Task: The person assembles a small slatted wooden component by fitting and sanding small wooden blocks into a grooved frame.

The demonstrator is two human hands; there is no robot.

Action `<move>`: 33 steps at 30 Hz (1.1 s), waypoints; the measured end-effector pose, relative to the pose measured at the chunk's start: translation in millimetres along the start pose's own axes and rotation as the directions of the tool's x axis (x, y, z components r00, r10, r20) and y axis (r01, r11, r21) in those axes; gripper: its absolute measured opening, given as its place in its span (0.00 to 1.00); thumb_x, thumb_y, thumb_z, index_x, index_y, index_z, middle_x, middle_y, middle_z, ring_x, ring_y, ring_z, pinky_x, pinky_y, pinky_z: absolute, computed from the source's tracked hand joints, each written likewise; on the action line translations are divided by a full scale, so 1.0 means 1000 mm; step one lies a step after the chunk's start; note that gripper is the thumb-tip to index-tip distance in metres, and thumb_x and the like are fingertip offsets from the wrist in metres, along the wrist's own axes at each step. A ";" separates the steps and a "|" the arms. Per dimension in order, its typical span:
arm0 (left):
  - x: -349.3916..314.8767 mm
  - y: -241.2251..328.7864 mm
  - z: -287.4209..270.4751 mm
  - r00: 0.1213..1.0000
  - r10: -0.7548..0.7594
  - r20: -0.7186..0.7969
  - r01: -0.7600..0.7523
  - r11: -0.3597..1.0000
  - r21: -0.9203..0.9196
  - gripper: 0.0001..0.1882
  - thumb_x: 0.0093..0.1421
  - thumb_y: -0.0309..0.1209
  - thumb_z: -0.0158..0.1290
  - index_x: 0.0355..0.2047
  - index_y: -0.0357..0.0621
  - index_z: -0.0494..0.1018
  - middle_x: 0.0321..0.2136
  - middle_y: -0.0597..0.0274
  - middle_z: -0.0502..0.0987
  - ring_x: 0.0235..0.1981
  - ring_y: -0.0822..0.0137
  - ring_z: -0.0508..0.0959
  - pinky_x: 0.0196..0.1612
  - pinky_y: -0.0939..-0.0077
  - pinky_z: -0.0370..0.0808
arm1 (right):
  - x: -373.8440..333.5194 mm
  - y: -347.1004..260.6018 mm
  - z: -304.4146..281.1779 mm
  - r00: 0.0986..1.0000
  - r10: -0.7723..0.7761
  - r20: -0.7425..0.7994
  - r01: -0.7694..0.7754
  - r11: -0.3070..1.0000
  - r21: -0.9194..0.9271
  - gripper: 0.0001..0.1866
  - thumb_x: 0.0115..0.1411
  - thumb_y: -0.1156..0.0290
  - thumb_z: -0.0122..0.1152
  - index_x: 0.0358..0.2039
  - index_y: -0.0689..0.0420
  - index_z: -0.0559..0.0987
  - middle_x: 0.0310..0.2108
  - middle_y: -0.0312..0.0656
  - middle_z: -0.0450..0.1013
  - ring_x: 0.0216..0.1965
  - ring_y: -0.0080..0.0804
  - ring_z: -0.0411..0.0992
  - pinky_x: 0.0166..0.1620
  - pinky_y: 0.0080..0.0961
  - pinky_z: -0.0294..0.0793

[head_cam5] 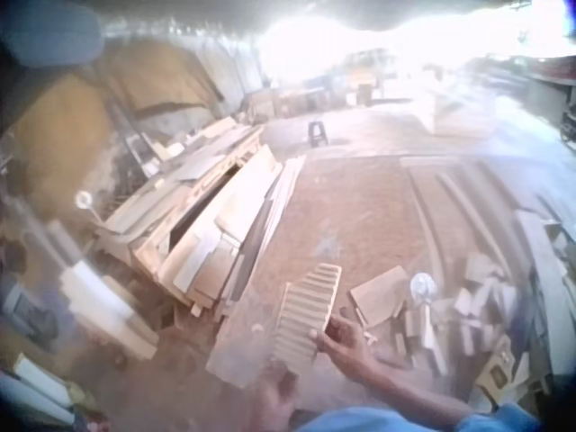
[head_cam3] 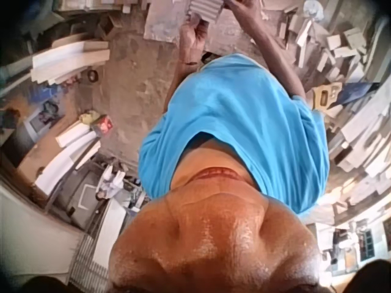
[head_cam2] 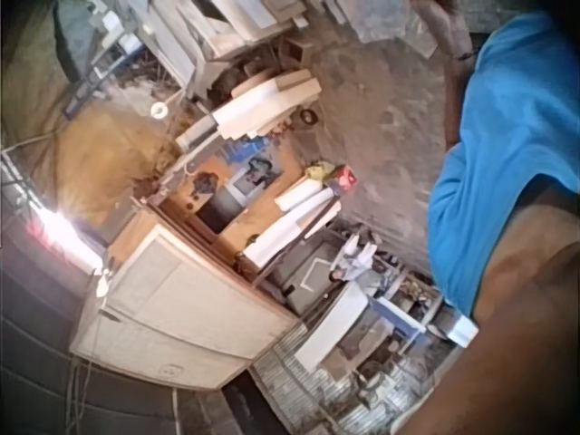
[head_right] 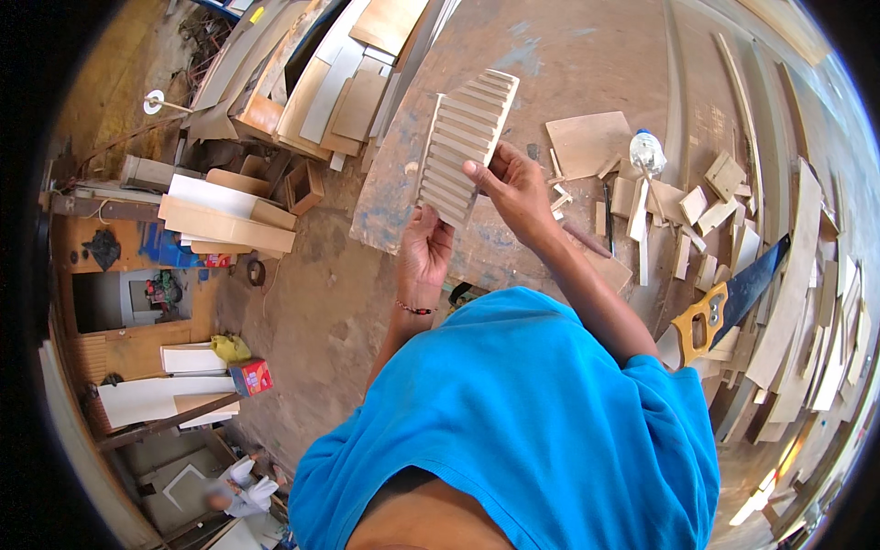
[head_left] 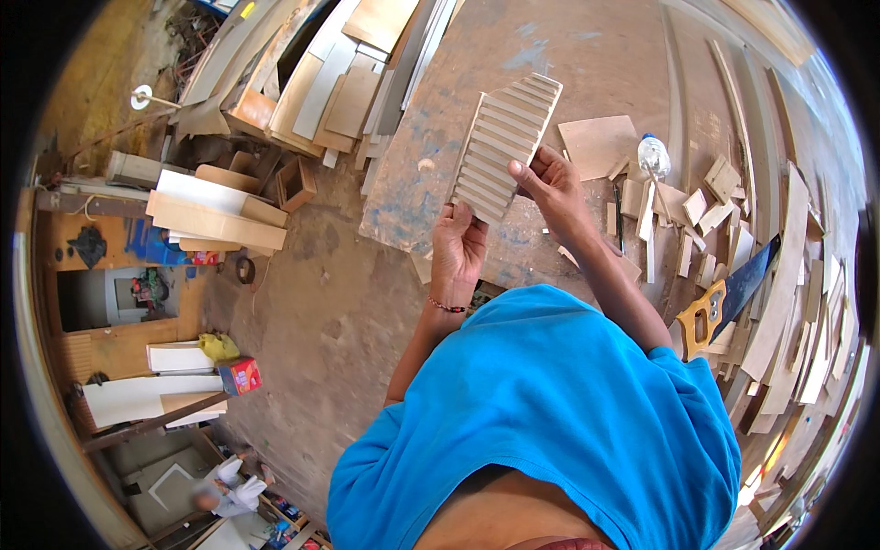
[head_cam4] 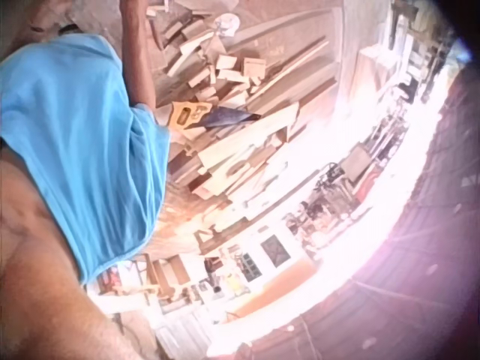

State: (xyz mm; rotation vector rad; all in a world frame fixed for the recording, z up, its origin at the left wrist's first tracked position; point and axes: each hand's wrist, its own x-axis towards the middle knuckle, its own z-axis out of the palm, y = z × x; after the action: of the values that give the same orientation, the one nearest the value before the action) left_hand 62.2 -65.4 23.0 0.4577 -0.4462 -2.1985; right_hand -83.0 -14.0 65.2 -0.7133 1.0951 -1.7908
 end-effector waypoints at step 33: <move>0.009 0.020 0.035 0.958 0.253 0.138 -0.287 0.793 0.537 0.16 0.55 0.17 0.47 0.45 0.32 0.68 0.38 0.57 0.75 0.36 0.73 0.75 0.39 0.82 0.73 | -0.013 -0.016 -0.003 0.978 -0.191 0.087 0.207 0.807 -0.553 0.11 0.51 0.73 0.58 0.32 0.69 0.74 0.17 0.47 0.70 0.19 0.21 0.64 0.25 0.24 0.66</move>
State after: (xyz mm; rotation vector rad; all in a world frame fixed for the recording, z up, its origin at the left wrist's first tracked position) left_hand 54.2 -78.8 61.1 0.5921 -1.1290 -1.7811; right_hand -86.6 2.0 77.9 -1.2403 1.6050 -1.6185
